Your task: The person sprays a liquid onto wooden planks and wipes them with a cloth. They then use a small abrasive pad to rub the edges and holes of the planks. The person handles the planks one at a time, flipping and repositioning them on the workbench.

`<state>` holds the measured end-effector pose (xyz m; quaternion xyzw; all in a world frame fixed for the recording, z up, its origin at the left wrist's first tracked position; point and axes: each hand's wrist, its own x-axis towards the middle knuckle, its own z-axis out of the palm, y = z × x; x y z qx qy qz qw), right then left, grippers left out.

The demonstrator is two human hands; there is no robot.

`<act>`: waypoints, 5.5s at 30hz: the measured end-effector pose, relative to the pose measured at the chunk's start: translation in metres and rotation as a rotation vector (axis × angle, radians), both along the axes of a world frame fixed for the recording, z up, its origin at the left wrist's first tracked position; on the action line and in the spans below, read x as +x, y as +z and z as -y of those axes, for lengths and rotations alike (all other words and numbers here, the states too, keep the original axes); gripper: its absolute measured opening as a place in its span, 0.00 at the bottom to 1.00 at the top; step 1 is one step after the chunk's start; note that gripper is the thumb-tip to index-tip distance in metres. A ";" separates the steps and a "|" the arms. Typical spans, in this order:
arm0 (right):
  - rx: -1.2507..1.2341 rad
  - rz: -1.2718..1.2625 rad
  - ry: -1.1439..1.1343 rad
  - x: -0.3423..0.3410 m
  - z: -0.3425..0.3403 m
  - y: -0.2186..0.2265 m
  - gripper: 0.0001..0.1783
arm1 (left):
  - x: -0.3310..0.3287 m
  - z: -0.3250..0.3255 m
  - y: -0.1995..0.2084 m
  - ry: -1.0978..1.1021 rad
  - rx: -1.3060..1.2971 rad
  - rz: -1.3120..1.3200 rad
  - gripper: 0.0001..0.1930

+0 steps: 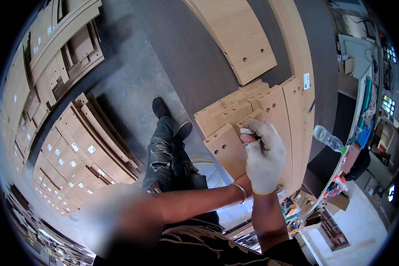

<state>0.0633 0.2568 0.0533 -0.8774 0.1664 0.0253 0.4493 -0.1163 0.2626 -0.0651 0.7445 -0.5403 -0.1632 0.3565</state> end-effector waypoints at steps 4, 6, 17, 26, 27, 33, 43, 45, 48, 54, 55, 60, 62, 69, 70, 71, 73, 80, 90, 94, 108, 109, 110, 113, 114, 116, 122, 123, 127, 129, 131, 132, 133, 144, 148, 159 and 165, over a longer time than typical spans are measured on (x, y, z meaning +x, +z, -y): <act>-0.080 -0.002 0.067 0.001 -0.002 -0.009 0.17 | -0.002 0.001 0.002 -0.005 -0.013 -0.014 0.28; -0.097 0.021 0.106 0.002 -0.001 -0.012 0.21 | -0.003 0.001 0.002 -0.005 -0.017 -0.022 0.28; -0.165 0.027 0.237 0.008 0.004 -0.016 0.21 | -0.004 0.002 0.004 -0.005 -0.028 -0.032 0.27; -0.098 -0.005 0.135 0.006 0.001 -0.017 0.18 | -0.007 0.003 0.006 -0.019 -0.032 -0.043 0.26; -0.105 -0.010 0.155 0.004 0.005 -0.016 0.18 | -0.007 0.003 0.005 -0.019 -0.034 -0.044 0.26; -0.170 0.030 0.304 0.008 0.010 -0.017 0.18 | -0.007 0.004 0.005 -0.018 -0.043 -0.045 0.26; -0.183 -0.075 0.283 0.010 0.008 -0.012 0.17 | -0.004 0.007 0.006 -0.019 -0.048 -0.042 0.25; -0.250 -0.012 0.263 0.007 0.006 -0.019 0.17 | -0.004 0.007 0.006 -0.020 -0.047 -0.040 0.25; -0.176 -0.011 0.231 0.008 0.009 -0.015 0.17 | -0.003 0.007 0.006 -0.022 -0.052 -0.038 0.25; -0.195 -0.008 0.349 0.012 0.015 -0.011 0.17 | -0.003 0.006 0.005 -0.017 -0.051 -0.037 0.24; -0.194 -0.019 0.361 0.013 0.015 -0.011 0.17 | -0.003 0.006 0.006 -0.018 -0.052 -0.031 0.24; -0.256 0.004 0.330 0.011 0.010 -0.018 0.16 | -0.002 0.006 0.005 -0.022 -0.054 -0.028 0.24; -0.195 0.018 0.233 0.008 0.009 -0.019 0.14 | -0.002 0.006 0.005 -0.022 -0.052 -0.024 0.24; 0.267 -0.199 -0.231 0.004 0.002 0.010 0.11 | 0.002 0.005 0.005 -0.017 -0.048 -0.005 0.24; 0.192 -0.212 -0.163 0.001 0.006 0.005 0.10 | 0.002 0.006 0.005 -0.018 -0.047 0.000 0.23; 0.118 -0.226 -0.094 0.001 0.008 0.002 0.09 | 0.002 0.006 0.006 -0.017 -0.049 0.000 0.23; 0.053 -0.290 -0.124 0.005 0.001 0.001 0.09 | 0.003 0.004 0.005 -0.018 -0.046 0.004 0.23; -0.056 -0.340 -0.041 0.018 -0.004 0.003 0.11 | 0.006 0.005 0.010 -0.006 -0.049 0.003 0.23; -0.159 -0.430 0.063 0.031 -0.005 0.010 0.09 | 0.007 0.006 0.015 0.016 -0.001 0.048 0.23; -0.082 -0.505 0.014 0.032 -0.001 0.008 0.08 | 0.000 0.010 0.011 0.034 -0.027 0.076 0.22; -0.073 -0.490 0.016 0.035 -0.001 0.008 0.08 | 0.011 0.008 0.019 -0.030 -0.021 0.033 0.19; -0.073 -0.506 0.006 0.036 -0.001 0.009 0.08 | 0.009 0.013 0.020 -0.057 0.006 0.058 0.19; -0.072 -0.522 -0.004 0.037 -0.002 0.010 0.09 | 0.006 0.016 0.020 -0.084 0.032 0.083 0.19; -0.065 -0.554 -0.055 0.039 -0.006 0.011 0.09 | -0.012 0.023 0.004 -0.012 0.011 0.109 0.20; -0.063 -0.561 -0.079 0.039 -0.007 0.011 0.10 | -0.012 0.022 0.005 0.008 -0.016 0.004 0.21; -0.060 -0.548 -0.088 0.044 -0.014 0.007 0.09 | -0.010 0.019 0.006 0.025 -0.079 -0.314 0.21; 0.172 -0.529 -0.353 0.028 -0.003 0.018 0.10 | 0.031 0.002 0.017 -0.005 -0.253 -1.264 0.25; 0.162 -0.532 -0.370 0.023 -0.001 0.020 0.10 | 0.015 0.012 0.006 0.017 -0.295 -1.171 0.26; 0.021 -0.468 -0.149 0.014 0.002 0.014 0.09 | 0.014 0.014 0.009 0.127 -0.373 -0.814 0.27; -0.061 -0.446 -0.074 0.014 0.009 0.007 0.09 | 0.032 0.006 0.023 0.059 -0.077 -0.207 0.27; -0.124 -0.387 0.012 0.019 0.006 0.006 0.10 | 0.038 0.001 0.027 0.027 0.130 0.208 0.27; -0.154 -0.357 0.058 0.022 0.004 0.007 0.10 | 0.039 -0.001 0.027 0.061 0.122 0.227 0.27; -0.169 -0.371 0.079 0.023 0.004 0.007 0.10 | 0.040 -0.002 0.026 0.084 0.110 0.226 0.27; -0.097 -0.449 0.199 0.034 0.015 0.006 0.13 | 0.048 -0.006 0.034 -0.087 0.117 -0.047 0.23; -0.192 -0.473 0.282 0.042 0.014 0.010 0.12 | 0.052 -0.009 0.037 -0.086 0.122 0.029 0.24; -0.439 -0.443 0.449 0.052 0.005 0.015 0.10 | 0.047 -0.003 0.037 -0.059 0.104 0.042 0.25; -0.560 -0.439 0.469 0.051 -0.005 0.018 0.09 | 0.016 0.012 0.018 0.233 -0.098 -0.079 0.25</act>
